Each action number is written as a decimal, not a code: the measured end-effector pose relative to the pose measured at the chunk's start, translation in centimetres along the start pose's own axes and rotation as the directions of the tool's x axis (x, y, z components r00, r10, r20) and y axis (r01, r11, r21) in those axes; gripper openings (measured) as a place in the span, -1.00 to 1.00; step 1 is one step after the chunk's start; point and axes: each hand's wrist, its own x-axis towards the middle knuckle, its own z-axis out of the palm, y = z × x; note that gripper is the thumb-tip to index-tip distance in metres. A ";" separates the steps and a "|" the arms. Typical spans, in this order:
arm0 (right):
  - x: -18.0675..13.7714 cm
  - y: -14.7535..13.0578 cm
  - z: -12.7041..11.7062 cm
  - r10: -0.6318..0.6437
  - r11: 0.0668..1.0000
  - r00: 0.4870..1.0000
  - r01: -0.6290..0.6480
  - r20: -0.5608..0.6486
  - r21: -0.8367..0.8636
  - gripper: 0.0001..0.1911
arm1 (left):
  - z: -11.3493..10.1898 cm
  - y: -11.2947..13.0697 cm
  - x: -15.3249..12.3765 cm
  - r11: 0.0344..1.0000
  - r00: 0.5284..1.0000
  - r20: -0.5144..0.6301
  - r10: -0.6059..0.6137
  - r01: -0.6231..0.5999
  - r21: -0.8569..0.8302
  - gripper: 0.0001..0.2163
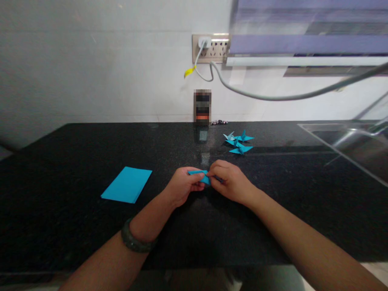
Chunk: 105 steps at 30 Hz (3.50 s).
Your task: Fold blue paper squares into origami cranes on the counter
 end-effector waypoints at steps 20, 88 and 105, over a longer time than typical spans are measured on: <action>-0.1 -0.5 0.9 0.420 0.892 0.899 -0.384 -0.125 0.240 -0.91 | 0.2 -0.1 0.0 0.997 0.993 -0.088 0.075 -0.071 0.043 -0.77; 0.2 -0.6 1.2 0.532 0.694 0.834 -0.530 0.148 0.487 -0.81 | 0.8 0.3 -0.6 0.867 0.948 -0.094 0.303 -0.233 0.440 -0.81; 0.1 -0.4 1.2 0.597 0.575 0.786 -0.559 0.160 0.598 -0.82 | 0.4 0.1 -0.2 0.961 0.965 -0.108 0.240 -0.221 0.167 -0.80</action>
